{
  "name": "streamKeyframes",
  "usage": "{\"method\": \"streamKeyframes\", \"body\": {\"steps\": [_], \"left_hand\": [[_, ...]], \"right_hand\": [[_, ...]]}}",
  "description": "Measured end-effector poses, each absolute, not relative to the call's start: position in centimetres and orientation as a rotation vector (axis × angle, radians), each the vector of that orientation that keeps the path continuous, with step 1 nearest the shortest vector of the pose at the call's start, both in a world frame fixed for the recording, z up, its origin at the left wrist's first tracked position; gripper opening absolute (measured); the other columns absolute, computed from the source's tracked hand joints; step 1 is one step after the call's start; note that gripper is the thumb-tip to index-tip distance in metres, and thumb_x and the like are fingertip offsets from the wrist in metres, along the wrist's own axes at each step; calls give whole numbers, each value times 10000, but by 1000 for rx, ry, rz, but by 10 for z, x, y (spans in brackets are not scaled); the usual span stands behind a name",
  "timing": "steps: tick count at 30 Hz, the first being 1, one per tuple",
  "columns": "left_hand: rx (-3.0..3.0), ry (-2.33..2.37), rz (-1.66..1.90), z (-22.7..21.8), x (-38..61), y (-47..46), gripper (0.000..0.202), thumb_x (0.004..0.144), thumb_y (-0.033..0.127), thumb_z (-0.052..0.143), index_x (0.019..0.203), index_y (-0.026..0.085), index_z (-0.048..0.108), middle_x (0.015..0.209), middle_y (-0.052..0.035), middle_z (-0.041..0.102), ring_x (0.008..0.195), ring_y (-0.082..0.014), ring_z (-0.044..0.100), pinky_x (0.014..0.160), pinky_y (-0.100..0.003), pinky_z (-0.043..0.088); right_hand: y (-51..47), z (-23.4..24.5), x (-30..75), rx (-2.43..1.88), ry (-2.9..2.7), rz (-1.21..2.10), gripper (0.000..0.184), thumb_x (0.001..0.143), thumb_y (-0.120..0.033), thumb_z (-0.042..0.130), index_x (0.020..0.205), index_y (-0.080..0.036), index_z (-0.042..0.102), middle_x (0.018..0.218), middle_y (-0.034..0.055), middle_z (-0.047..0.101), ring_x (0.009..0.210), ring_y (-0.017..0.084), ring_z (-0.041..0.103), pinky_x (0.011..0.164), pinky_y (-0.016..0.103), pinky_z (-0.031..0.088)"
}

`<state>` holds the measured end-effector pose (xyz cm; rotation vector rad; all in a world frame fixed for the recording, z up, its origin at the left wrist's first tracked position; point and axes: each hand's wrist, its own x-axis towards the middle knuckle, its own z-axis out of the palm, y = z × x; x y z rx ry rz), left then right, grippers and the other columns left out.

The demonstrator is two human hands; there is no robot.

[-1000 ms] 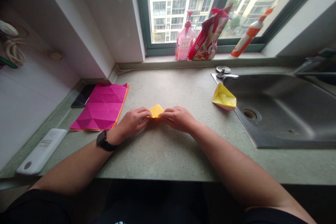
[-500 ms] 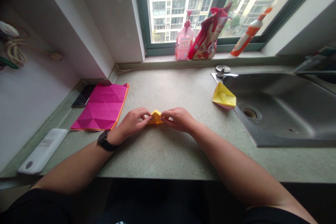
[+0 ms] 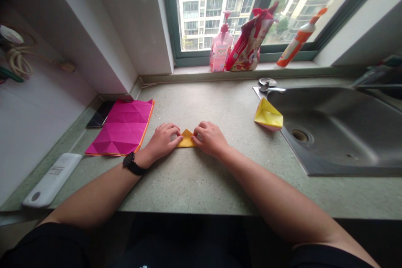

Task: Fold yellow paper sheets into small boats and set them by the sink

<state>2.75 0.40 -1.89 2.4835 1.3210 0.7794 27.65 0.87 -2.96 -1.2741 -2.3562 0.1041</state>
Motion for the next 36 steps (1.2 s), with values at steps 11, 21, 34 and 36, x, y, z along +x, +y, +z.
{"method": "streamKeyframes", "body": {"steps": [11,21,34,36], "left_hand": [[2634,1297,799,-20,31,5,135,1028,250,708,1157,214,718,1231,-94,740,1166,-288,653,1061,-483,505],[2723,1145,625,-16,33,1,183,1091,252,630,1180,243,790,1309,-55,798,1224,-267,684,1134,-500,477],[2681,1147,586,-16,36,0,184,1071,300,688,1212,215,772,1338,-67,786,1235,-278,695,1131,-480,506],[2665,1150,582,-16,35,0,189,1068,310,697,1214,220,774,1346,-66,784,1240,-277,694,1137,-482,505]], "right_hand": [[9,-32,270,-1361,-2319,-10,135,989,-317,736,883,-233,740,1023,106,717,935,268,637,818,401,485],[8,-30,268,-1408,-2325,-2,116,1006,-279,686,1070,-217,760,1085,111,724,1004,277,640,879,392,461],[11,-32,274,-1280,-2402,123,269,962,-503,796,1040,-250,750,1197,115,732,1096,309,643,936,442,495],[11,-32,274,-1283,-2405,139,294,959,-523,793,1062,-252,743,1230,121,726,1115,317,646,959,462,509]]}}
